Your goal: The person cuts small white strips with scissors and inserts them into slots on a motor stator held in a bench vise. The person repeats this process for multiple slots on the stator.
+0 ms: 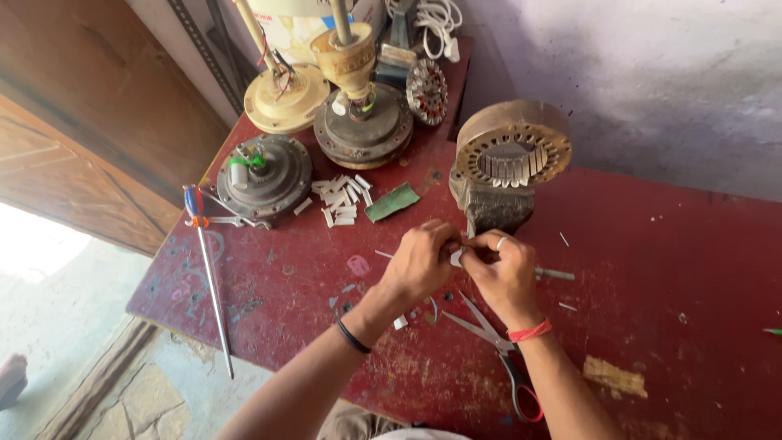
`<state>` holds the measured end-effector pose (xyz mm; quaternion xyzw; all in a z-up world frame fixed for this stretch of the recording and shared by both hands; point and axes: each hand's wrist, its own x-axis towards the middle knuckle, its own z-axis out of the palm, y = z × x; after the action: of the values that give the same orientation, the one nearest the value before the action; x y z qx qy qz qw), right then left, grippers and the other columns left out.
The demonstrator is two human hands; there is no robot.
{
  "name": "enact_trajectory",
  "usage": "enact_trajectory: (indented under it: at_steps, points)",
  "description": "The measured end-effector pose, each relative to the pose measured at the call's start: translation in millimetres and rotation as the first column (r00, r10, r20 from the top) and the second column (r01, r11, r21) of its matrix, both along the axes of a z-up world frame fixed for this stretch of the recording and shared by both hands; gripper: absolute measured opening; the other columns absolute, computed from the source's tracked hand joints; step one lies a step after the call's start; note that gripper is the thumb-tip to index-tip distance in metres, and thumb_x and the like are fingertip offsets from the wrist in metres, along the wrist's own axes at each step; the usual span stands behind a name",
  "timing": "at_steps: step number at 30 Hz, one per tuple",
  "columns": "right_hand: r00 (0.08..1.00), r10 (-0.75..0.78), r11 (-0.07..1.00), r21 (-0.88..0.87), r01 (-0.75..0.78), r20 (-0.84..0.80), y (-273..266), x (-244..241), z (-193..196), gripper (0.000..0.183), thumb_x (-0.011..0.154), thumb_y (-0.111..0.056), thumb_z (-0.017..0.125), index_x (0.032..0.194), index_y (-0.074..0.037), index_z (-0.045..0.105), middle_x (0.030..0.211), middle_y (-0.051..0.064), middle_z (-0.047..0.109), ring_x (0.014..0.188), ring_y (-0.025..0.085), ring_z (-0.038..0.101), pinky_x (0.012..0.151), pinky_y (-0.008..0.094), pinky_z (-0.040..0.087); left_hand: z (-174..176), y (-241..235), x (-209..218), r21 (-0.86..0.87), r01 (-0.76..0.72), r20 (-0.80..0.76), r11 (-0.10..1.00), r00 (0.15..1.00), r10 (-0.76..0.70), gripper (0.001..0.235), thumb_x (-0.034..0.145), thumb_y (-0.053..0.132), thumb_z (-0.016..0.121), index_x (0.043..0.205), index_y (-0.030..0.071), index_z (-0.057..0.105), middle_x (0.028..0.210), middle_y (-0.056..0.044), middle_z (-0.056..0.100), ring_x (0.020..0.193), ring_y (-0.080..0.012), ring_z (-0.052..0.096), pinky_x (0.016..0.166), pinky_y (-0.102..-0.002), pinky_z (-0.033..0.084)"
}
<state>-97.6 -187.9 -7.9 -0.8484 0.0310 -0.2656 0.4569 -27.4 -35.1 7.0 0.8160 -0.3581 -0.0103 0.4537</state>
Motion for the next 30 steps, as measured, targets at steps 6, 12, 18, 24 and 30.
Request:
enact_trajectory:
  at_steps: [6,12,18,24,30]
  points:
    - [0.999,0.016,0.998,0.063,-0.013,-0.041,2,-3,-18,0.006,0.082,-0.003,0.072,0.079,0.001,0.075,0.074,0.007,0.075,0.053,0.010,0.063,0.045,0.025,0.046,-11,-2,-7,0.013,0.014,-0.052,1.000,0.999,-0.014,0.014,0.082,-0.005,0.059,0.094,-0.002,0.066,0.090,-0.019,0.068,0.080,-0.0392,0.068,0.071,-0.048,0.055]
    - [0.988,-0.060,0.994,0.086,0.073,-0.143,12,-9,-26,0.008,0.083,-0.003,0.071,0.086,0.003,0.076,0.075,0.010,0.074,0.058,0.014,0.064,0.049,0.028,0.047,-20,4,-2,-0.058,0.038,-0.043,0.998,0.998,-0.040,0.018,0.077,-0.008,0.056,0.093,-0.006,0.064,0.091,-0.024,0.067,0.086,-0.0454,0.063,0.071,-0.050,0.050]
    - [0.988,-0.090,0.995,0.041,0.096,-0.126,18,-7,-23,0.011,0.084,-0.008,0.072,0.092,0.000,0.076,0.084,0.007,0.075,0.067,0.012,0.071,0.055,0.025,0.059,-19,18,18,0.013,0.257,-0.160,0.966,0.954,-0.252,0.013,0.099,0.006,0.054,0.097,-0.001,0.065,0.095,-0.018,0.068,0.083,-0.0334,0.071,0.077,-0.041,0.058]
    - [0.968,-0.116,0.993,0.008,0.121,-0.223,22,-6,-27,0.011,0.083,-0.007,0.073,0.089,0.000,0.078,0.082,0.008,0.077,0.067,0.012,0.069,0.055,0.025,0.054,-33,22,27,-0.066,0.264,-0.022,0.962,0.964,-0.266,0.008,0.091,0.000,0.060,0.094,-0.004,0.066,0.092,-0.020,0.070,0.080,-0.0356,0.069,0.073,-0.046,0.057]
    - [0.948,-0.077,0.985,0.124,0.120,-0.310,7,-7,-27,0.016,0.094,-0.007,0.067,0.102,-0.002,0.079,0.075,0.007,0.073,0.061,0.009,0.058,0.051,0.025,0.042,-41,23,24,-0.128,-0.042,-0.290,0.991,0.957,0.003,0.015,0.092,0.001,0.059,0.099,-0.004,0.071,0.088,-0.018,0.072,0.075,-0.0281,0.070,0.068,-0.043,0.057]
